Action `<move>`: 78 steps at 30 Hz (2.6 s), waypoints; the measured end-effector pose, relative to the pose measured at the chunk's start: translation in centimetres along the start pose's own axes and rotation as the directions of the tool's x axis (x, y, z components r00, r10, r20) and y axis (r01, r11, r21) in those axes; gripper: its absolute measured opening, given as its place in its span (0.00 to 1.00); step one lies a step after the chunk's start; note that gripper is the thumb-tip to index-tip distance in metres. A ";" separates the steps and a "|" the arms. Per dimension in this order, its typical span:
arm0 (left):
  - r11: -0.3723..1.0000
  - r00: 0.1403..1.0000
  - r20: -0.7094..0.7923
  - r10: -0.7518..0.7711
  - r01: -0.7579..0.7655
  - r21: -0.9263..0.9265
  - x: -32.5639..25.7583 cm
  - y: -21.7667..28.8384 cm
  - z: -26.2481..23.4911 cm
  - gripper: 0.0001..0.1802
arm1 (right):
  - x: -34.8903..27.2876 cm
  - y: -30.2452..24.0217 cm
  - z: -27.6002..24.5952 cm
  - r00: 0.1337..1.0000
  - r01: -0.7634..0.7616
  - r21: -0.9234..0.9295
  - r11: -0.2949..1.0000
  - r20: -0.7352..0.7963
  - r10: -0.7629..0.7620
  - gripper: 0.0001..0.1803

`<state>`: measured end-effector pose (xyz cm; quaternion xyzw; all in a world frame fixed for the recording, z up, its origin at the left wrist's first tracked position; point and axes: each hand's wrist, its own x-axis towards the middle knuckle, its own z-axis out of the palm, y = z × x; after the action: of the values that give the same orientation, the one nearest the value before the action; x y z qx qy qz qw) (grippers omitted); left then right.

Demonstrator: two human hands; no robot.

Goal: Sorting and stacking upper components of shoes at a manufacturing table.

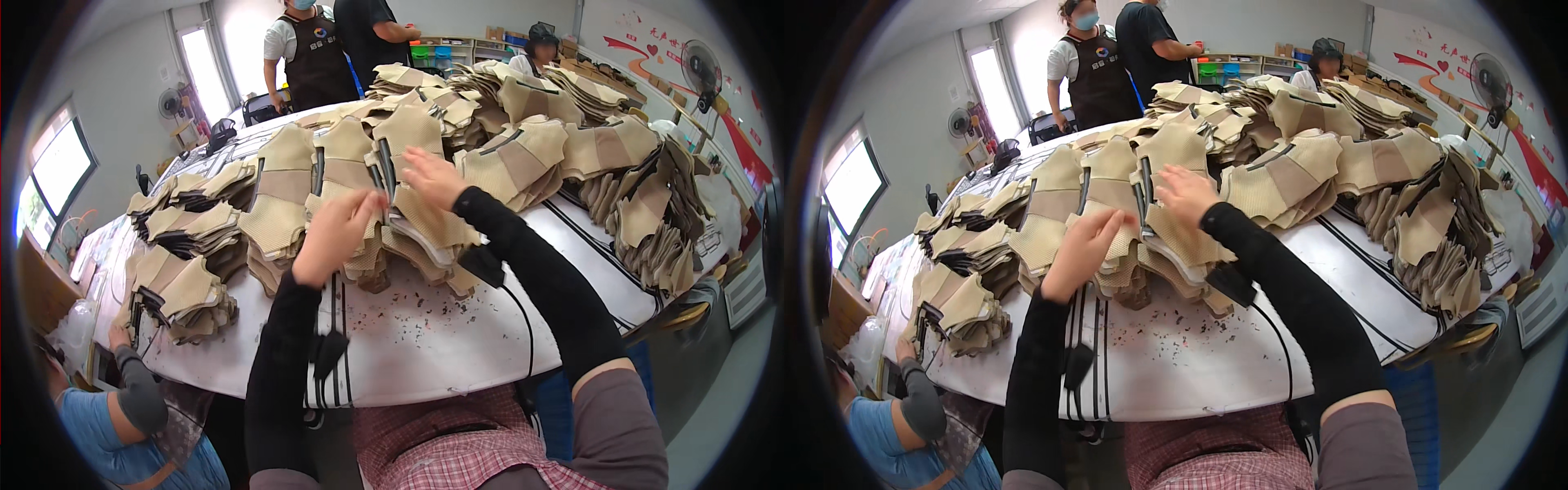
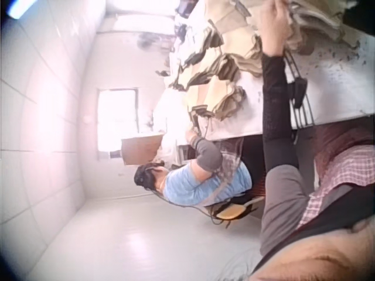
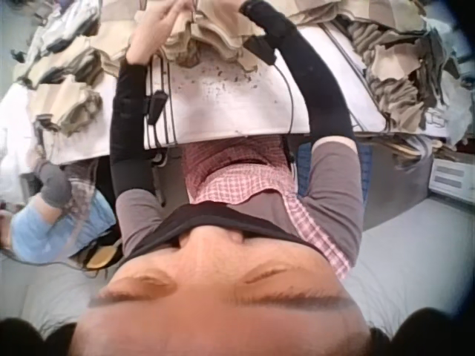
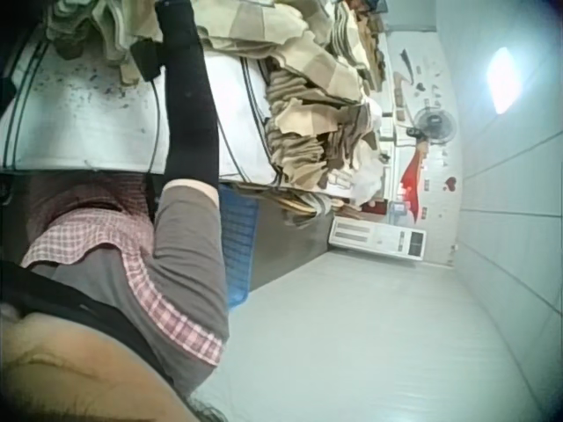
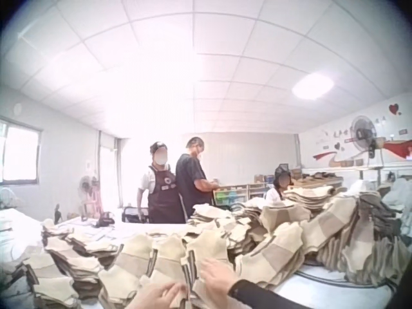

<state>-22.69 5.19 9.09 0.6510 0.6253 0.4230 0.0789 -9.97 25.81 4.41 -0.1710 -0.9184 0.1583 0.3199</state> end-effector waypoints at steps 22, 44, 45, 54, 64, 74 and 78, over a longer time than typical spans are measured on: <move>0.747 0.994 0.090 -0.057 -0.017 0.665 1.4 -13.6 -0.1 0.31 | 0.7 1.7 3.3 0.957 -0.006 -0.278 0.961 0.278 0.086 0.32; 0.691 0.990 0.095 -0.108 0.006 0.723 3.2 -13.4 2.6 0.32 | 0.5 1.9 3.9 0.943 0.062 -0.320 0.945 0.330 0.049 0.36; 0.679 0.988 0.095 -0.121 0.013 0.734 3.1 -13.4 2.5 0.32 | 0.5 1.8 4.0 0.944 0.062 -0.326 0.943 0.326 0.050 0.36; 0.753 0.994 0.067 -0.080 0.016 0.658 2.4 -12.6 1.4 0.33 | 0.1 1.4 3.3 0.961 0.104 -0.335 0.936 0.276 -0.008 0.36; 0.977 0.941 -0.276 0.195 -0.162 0.137 -5.6 -3.2 3.8 0.18 | 1.2 3.4 -0.1 0.949 0.053 -0.045 0.998 0.313 -0.036 0.32; -0.112 0.711 0.155 -0.686 0.108 -0.988 -7.3 -5.2 15.6 0.25 | 3.5 -3.4 2.1 0.832 -0.190 -0.439 0.878 0.402 0.381 0.50; -0.330 0.761 0.133 -0.634 -0.110 -0.938 -3.8 -4.5 16.2 0.30 | 2.9 -1.3 1.1 0.791 -0.274 -0.413 0.869 0.417 0.448 0.60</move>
<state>-14.95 9.69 -5.68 0.0250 0.1818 0.8450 0.5023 -13.10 25.70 5.68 -0.3500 -0.9314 0.0996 0.0010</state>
